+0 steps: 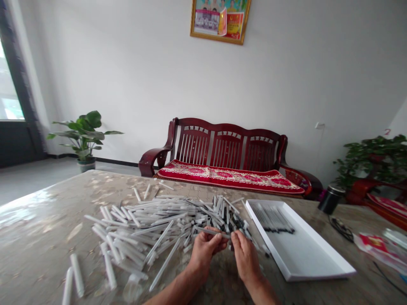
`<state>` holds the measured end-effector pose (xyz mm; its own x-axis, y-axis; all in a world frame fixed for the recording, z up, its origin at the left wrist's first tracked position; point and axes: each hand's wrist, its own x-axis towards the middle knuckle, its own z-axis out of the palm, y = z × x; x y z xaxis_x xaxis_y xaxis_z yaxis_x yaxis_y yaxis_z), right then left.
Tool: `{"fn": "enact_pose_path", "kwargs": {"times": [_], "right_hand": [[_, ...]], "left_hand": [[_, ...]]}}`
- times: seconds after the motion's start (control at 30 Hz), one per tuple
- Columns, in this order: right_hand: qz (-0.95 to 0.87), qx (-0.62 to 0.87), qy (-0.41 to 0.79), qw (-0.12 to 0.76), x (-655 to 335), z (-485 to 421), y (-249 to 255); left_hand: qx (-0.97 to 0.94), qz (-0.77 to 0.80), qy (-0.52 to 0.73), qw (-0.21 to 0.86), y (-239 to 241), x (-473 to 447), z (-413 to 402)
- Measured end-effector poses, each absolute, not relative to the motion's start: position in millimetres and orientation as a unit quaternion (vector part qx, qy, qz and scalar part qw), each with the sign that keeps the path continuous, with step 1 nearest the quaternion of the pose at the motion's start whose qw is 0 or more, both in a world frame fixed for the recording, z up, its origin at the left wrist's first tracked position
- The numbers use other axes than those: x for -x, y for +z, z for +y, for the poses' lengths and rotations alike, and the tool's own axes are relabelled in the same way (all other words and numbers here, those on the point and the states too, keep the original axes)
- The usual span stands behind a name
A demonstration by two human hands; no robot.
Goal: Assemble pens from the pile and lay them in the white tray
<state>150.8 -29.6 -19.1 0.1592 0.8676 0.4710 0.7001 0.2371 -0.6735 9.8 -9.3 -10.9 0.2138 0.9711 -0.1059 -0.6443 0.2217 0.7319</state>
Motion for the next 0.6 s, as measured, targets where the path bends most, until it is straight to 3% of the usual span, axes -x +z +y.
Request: {"fn": "enact_pose_path", "kwargs": {"times": [0.1,0.6], "right_hand": [[-0.636,0.603,0.141,0.461,-151.9,-30.9,-17.4],[-0.607,0.589,0.130,0.518,-142.9,-32.1,-16.3]], "left_hand": [[-0.275,0.296,0.559,0.724,-10.6,-9.4,-8.0],[-0.289,0.308,0.554,0.718,-7.9,-9.4,-10.2]]}}
